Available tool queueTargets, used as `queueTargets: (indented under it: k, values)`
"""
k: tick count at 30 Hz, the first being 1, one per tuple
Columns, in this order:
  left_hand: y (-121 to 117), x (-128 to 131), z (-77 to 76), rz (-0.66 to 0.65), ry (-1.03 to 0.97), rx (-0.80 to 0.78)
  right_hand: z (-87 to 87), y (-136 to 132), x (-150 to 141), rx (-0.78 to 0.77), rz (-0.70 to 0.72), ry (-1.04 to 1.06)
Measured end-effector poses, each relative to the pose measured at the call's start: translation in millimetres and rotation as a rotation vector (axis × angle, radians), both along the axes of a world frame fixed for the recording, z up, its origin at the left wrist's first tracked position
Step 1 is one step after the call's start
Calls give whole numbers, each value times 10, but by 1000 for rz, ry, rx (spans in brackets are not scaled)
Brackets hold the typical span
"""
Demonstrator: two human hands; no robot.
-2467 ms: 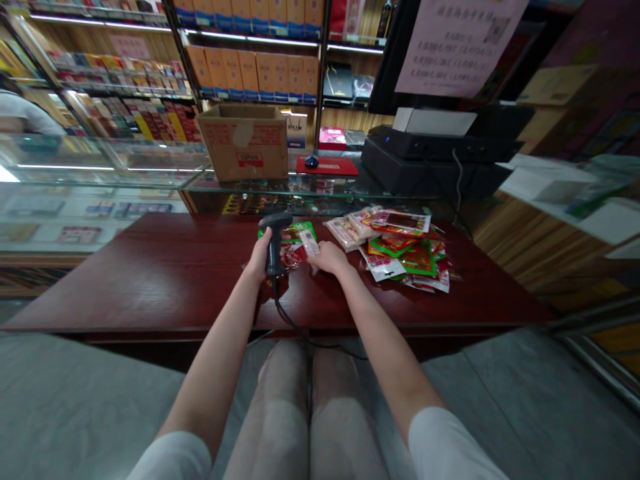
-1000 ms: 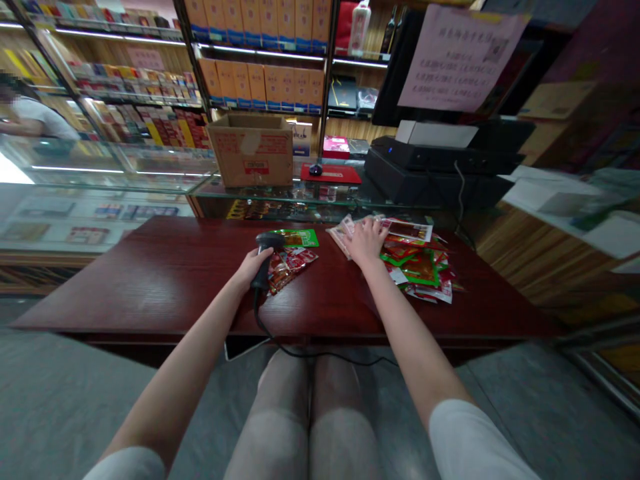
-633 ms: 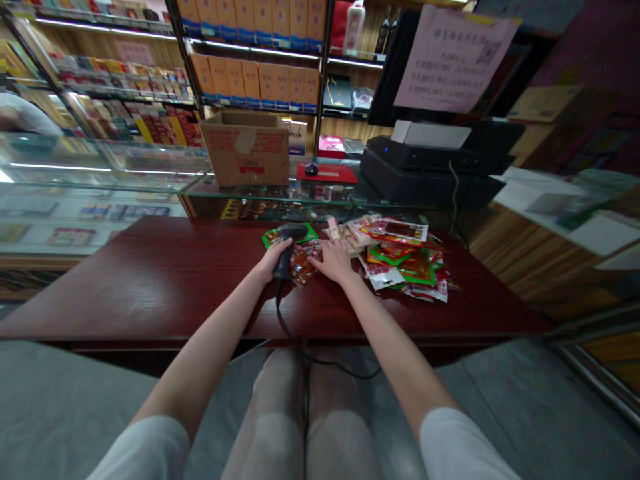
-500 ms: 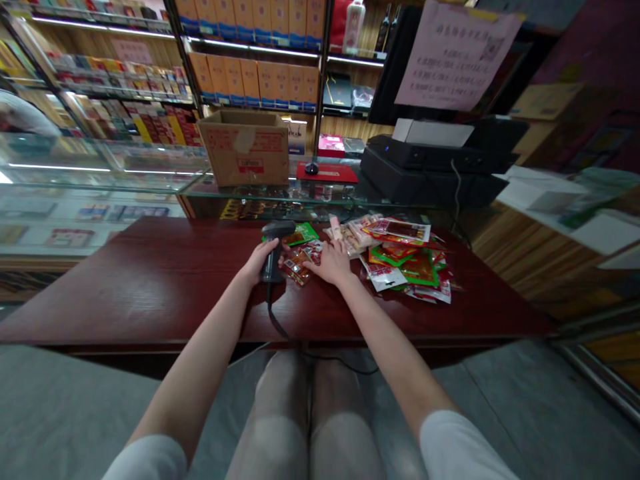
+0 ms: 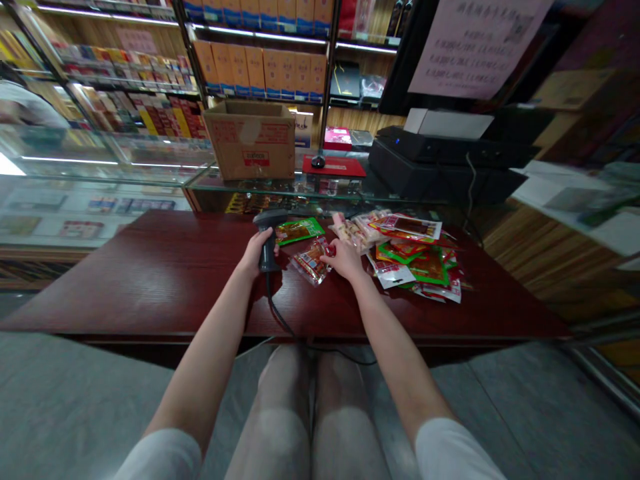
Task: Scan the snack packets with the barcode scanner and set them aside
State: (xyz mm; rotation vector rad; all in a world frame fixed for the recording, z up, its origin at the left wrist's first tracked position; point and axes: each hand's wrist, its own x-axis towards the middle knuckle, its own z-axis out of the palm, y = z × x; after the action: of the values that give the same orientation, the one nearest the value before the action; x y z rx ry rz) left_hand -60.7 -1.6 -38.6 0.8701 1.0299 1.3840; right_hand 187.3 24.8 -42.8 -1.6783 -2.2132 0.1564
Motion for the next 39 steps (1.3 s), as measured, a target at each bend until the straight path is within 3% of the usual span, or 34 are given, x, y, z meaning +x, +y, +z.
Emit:
queueTargets:
  k: [5, 8, 15, 19, 28, 33, 36, 39]
  values:
    - [-45, 70, 59, -12, -54, 27, 38, 101, 238, 297, -132, 292]
    - [-63, 113, 76, -39, -40, 67, 70, 112, 356, 388, -230, 399]
    - [-180, 241, 97, -350, 88, 129, 59, 100, 382, 391, -303, 389]
    - [-208, 360, 76, -433, 106, 145, 40, 118, 369, 389, -306, 373]
    - [-140, 477, -52, -410, 11, 175, 18, 135, 372, 352, -305, 363]
    - [-139, 455, -21, -370, 35, 128, 9, 121, 384, 423, -287, 365]
    - [-134, 405, 30, -307, 46, 74, 94, 116, 419, 544, -278, 327]
    - [-105, 331, 61, -180, 27, 35, 298, 196, 497, 602, -297, 238]
